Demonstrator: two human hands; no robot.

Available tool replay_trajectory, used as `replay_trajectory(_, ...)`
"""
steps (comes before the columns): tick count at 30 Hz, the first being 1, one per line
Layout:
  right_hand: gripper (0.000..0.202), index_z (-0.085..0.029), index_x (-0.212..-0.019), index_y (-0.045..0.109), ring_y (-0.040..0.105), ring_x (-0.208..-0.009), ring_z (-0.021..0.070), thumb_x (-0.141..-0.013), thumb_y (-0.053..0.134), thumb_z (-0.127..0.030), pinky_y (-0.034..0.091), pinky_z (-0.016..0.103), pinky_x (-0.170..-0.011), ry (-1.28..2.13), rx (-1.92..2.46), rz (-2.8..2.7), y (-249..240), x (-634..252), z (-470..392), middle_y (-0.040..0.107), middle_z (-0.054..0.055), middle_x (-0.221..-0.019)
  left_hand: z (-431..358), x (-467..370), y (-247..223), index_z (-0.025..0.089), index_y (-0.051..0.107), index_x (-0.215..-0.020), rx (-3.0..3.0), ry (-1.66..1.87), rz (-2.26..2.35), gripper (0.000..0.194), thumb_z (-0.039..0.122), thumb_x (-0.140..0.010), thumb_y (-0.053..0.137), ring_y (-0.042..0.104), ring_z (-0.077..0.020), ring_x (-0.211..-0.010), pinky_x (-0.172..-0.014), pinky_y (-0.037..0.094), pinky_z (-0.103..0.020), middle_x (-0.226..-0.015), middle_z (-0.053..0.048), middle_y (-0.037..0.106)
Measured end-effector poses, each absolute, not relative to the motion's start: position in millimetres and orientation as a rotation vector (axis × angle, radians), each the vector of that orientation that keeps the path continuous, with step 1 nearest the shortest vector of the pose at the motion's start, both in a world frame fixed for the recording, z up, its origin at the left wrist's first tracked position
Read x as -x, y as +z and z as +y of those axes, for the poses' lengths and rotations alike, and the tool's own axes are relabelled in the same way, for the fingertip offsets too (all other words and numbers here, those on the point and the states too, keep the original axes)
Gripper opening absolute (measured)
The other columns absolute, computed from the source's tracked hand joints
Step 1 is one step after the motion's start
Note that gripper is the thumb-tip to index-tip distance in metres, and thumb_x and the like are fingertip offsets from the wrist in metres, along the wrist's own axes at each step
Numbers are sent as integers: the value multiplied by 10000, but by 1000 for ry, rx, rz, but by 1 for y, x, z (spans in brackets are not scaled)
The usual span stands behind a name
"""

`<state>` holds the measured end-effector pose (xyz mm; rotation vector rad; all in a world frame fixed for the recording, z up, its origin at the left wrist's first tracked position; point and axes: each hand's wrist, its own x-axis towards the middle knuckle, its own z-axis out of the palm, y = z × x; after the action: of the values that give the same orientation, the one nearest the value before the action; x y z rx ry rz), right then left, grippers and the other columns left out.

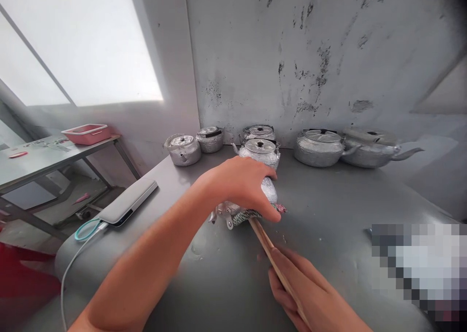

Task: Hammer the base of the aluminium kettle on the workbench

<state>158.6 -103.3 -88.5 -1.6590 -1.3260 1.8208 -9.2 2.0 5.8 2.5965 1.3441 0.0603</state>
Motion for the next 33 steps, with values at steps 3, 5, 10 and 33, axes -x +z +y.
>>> replay_trajectory(3,419,-243,-779,448,255,-448,90,-978,313,-586,290,216,-428,1831,1671,-1324,-89,-160,-103,372,-80,-630,2,9,6,296,562,-1384,-2600,49,1337,839,698,-654,659,615,-297,-1107,-760,503,-315,-1218,-21,688)
replay_trajectory(5,441,-241,-769,447,236,-449,89,-968,314,-612,274,218,-430,1815,1647,-1334,-90,-161,-102,341,-84,-616,2,9,6,297,554,-1390,-2610,42,1339,844,700,-656,658,605,-297,-1119,-766,504,-319,-1219,-20,683)
replay_trajectory(10,421,-247,-869,472,220,-441,87,-979,293,-612,262,222,-430,1840,1647,-1297,-96,-161,-102,343,-94,-614,2,9,5,294,559,-1388,-2617,48,1340,844,695,-654,660,599,-300,-1123,-752,505,-320,-1205,-25,685)
replay_trajectory(33,441,-244,-778,417,229,-419,76,-950,312,-637,263,220,-400,1796,1558,-1263,-94,-163,-100,362,-83,-601,2,8,4,294,578,-1367,-2637,75,1327,824,689,-648,663,604,-294,-1126,-773,498,-314,-1238,-19,679)
